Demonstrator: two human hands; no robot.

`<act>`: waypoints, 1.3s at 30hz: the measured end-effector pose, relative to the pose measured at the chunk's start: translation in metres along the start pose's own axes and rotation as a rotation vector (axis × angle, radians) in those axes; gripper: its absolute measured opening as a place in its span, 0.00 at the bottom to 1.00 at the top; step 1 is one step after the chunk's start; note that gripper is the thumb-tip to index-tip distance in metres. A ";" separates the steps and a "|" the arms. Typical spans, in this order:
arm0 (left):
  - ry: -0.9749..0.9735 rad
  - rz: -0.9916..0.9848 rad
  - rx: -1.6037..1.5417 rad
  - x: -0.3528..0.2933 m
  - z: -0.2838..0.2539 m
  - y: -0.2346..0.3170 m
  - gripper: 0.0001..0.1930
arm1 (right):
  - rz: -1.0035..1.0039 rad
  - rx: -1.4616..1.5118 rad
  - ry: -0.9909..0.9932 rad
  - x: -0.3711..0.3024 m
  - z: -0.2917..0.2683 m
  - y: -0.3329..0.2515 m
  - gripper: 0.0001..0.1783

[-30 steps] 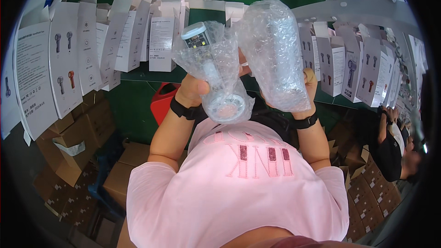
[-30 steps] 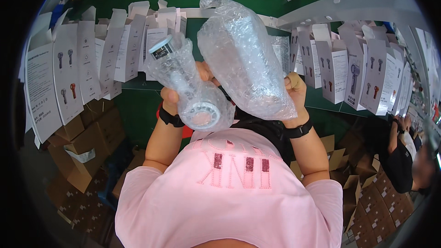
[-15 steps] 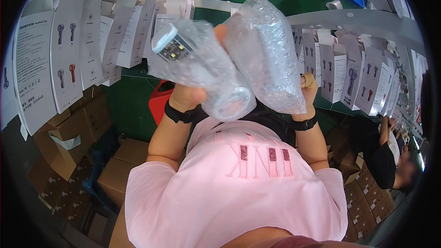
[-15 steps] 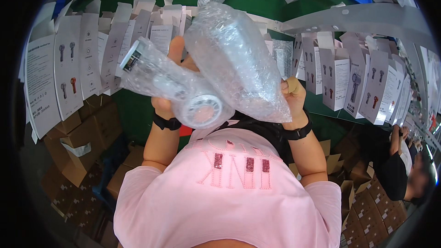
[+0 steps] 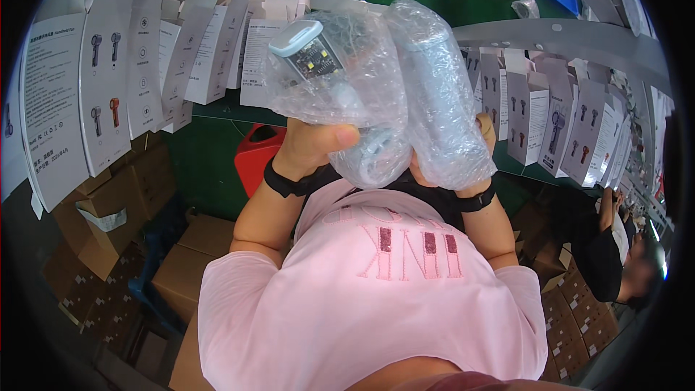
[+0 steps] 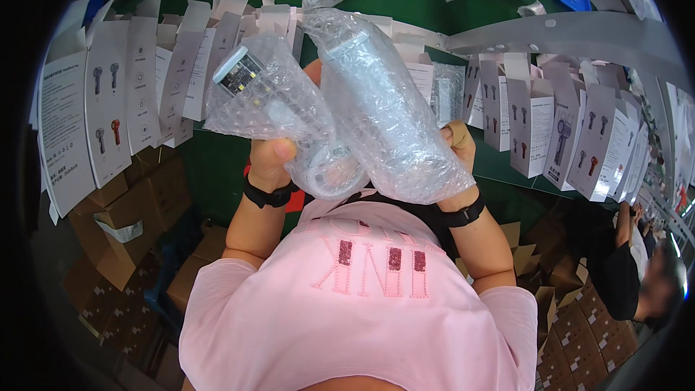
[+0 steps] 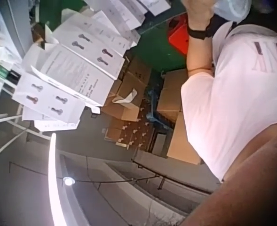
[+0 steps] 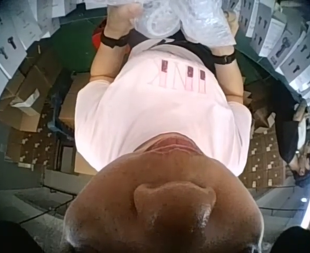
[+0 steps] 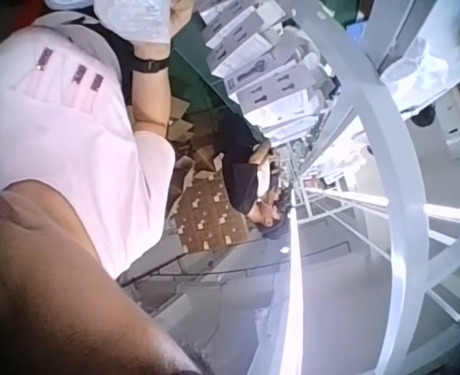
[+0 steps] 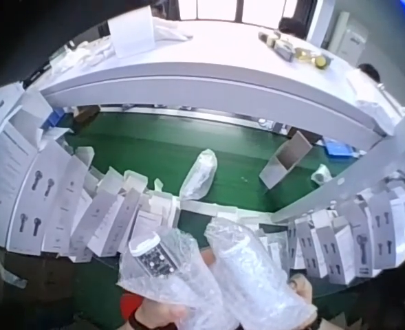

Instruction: Packaging handheld electronic devices into boxes with manuals and bubble wrap.

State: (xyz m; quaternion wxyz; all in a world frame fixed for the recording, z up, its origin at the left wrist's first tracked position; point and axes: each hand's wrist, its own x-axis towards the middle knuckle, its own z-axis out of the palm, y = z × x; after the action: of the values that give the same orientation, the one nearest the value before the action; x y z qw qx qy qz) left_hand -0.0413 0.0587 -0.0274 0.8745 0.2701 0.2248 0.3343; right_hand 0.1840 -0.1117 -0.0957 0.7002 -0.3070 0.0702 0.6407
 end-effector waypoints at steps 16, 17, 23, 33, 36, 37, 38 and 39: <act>0.045 0.024 0.068 0.158 -0.022 -0.009 0.25 | -0.045 -1.476 -0.394 0.160 0.166 -0.038 0.37; 0.074 0.073 0.036 0.187 -0.029 -0.011 0.25 | -0.078 -1.397 -0.390 0.188 0.166 -0.034 0.36; 0.501 0.367 0.654 0.295 -0.043 0.019 0.56 | 0.039 -0.452 -0.135 0.343 0.129 -0.049 0.27; 0.888 -0.186 1.614 0.344 -0.124 -0.010 0.38 | 0.027 -0.564 0.246 0.535 0.164 -0.108 0.37; 0.843 -0.306 1.626 0.343 -0.137 -0.002 0.32 | -0.029 -0.432 0.184 0.552 0.167 -0.101 0.38; 0.846 -0.266 1.519 0.342 -0.139 -0.001 0.29 | -0.033 -0.350 0.060 0.557 0.169 -0.104 0.38; 0.809 -0.155 1.465 0.343 -0.139 -0.001 0.29 | -0.163 -0.381 0.096 0.564 0.171 -0.106 0.35; 0.787 -0.159 1.471 0.345 -0.131 0.000 0.29 | -0.210 -0.357 0.064 0.572 0.164 -0.120 0.34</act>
State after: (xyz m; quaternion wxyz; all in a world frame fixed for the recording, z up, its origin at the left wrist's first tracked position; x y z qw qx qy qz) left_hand 0.1169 0.3445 -0.1999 0.3540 0.6186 0.6929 0.1096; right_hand 0.3447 0.4634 -0.2048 0.6948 -0.4521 -0.0548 0.5566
